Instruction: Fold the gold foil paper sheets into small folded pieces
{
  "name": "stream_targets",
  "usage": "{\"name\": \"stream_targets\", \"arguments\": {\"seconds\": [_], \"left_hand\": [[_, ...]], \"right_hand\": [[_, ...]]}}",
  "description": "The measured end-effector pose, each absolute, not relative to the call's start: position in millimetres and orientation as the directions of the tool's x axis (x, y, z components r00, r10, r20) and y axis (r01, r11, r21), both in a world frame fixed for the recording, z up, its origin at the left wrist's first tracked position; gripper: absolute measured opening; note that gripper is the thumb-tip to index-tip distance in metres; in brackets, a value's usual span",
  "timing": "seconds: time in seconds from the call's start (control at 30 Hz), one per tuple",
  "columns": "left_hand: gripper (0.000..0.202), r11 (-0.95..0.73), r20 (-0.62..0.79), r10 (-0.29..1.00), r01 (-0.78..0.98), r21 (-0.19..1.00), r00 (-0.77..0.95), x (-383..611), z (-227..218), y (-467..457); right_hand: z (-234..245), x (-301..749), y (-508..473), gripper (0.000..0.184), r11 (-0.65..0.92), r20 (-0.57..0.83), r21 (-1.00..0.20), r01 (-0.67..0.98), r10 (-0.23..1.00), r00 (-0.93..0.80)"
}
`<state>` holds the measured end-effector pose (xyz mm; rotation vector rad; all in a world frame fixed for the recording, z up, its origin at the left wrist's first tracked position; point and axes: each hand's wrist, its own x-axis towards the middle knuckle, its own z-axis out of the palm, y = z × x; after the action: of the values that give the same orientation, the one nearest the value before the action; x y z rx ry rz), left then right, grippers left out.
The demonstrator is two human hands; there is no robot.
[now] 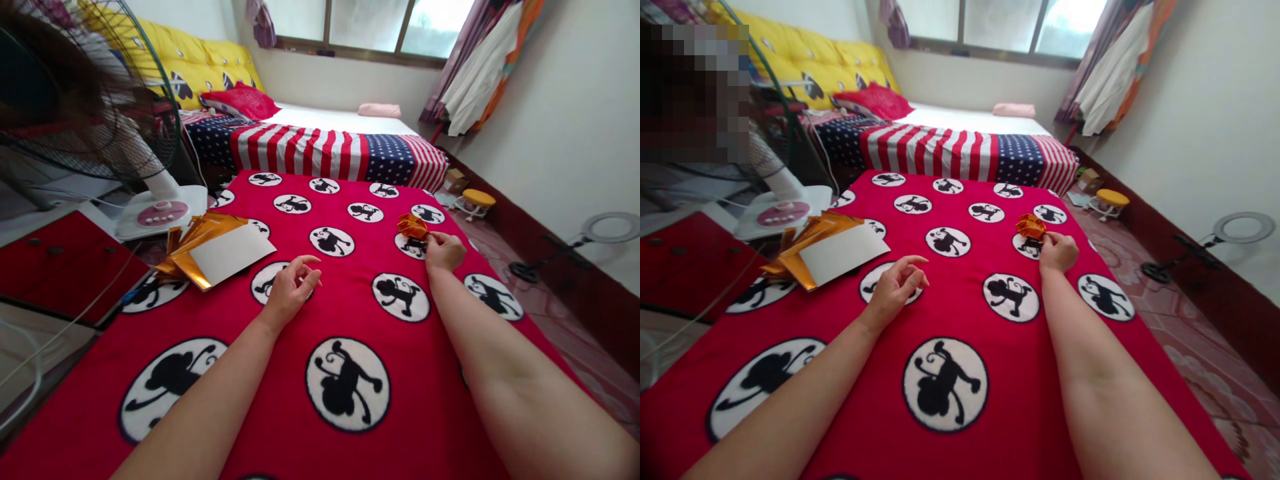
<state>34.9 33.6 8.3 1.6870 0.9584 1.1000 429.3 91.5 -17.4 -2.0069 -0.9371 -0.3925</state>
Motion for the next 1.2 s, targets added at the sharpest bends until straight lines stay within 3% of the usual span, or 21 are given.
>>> {"name": "stream_targets", "arguments": {"seconds": [0.17,0.37,0.57,0.67,0.8,0.93,1.0,1.1,1.2], "left_hand": [[0.039,-0.328,0.267,0.909,0.154,0.932,0.321,35.5,8.9,34.9],[0.039,-0.326,0.267,0.910,0.149,0.934,0.318,35.0,8.8,32.9],[0.038,-0.310,0.260,0.916,0.128,0.942,0.305,35.6,11.1,33.7],[0.036,-0.311,0.268,0.919,0.113,0.944,0.287,36.8,7.4,37.5],[0.029,-0.350,0.302,0.926,0.216,0.911,0.228,36.6,0.0,42.5],[0.019,-0.426,0.470,0.880,0.557,0.713,0.071,27.6,5.1,42.1],[0.022,-0.371,0.542,0.840,0.751,0.546,0.021,17.3,13.4,40.7],[0.043,-0.223,0.559,0.829,0.908,0.355,-0.016,-4.4,24.0,42.6],[0.058,-0.096,0.427,0.904,0.961,0.258,-0.024,-27.9,22.3,52.5]], "right_hand": [[-14.7,425.3,90.0,0.031,-0.405,0.527,-0.546,0.733,0.514,0.677],[-8.5,407.8,80.6,0.041,-0.426,0.570,-0.461,0.778,0.530,0.628],[-2.9,396.9,77.2,0.038,-0.387,0.561,-0.403,0.829,0.611,0.558],[-2.8,378.3,76.0,0.034,-0.285,0.573,-0.496,0.820,0.602,0.556],[-10.1,315.2,63.1,0.033,-0.026,0.457,-0.800,0.599,0.620,0.638],[-17.3,239.8,34.2,0.041,0.131,0.290,-0.939,0.319,0.801,0.524],[-17.0,216.2,20.8,0.037,0.139,0.287,-0.933,0.331,0.843,0.456],[-14.7,203.6,10.8,0.033,0.145,0.324,-0.904,0.402,0.846,0.423],[-15.0,205.7,11.1,0.031,0.135,0.334,-0.894,0.428,0.837,0.434]]}}
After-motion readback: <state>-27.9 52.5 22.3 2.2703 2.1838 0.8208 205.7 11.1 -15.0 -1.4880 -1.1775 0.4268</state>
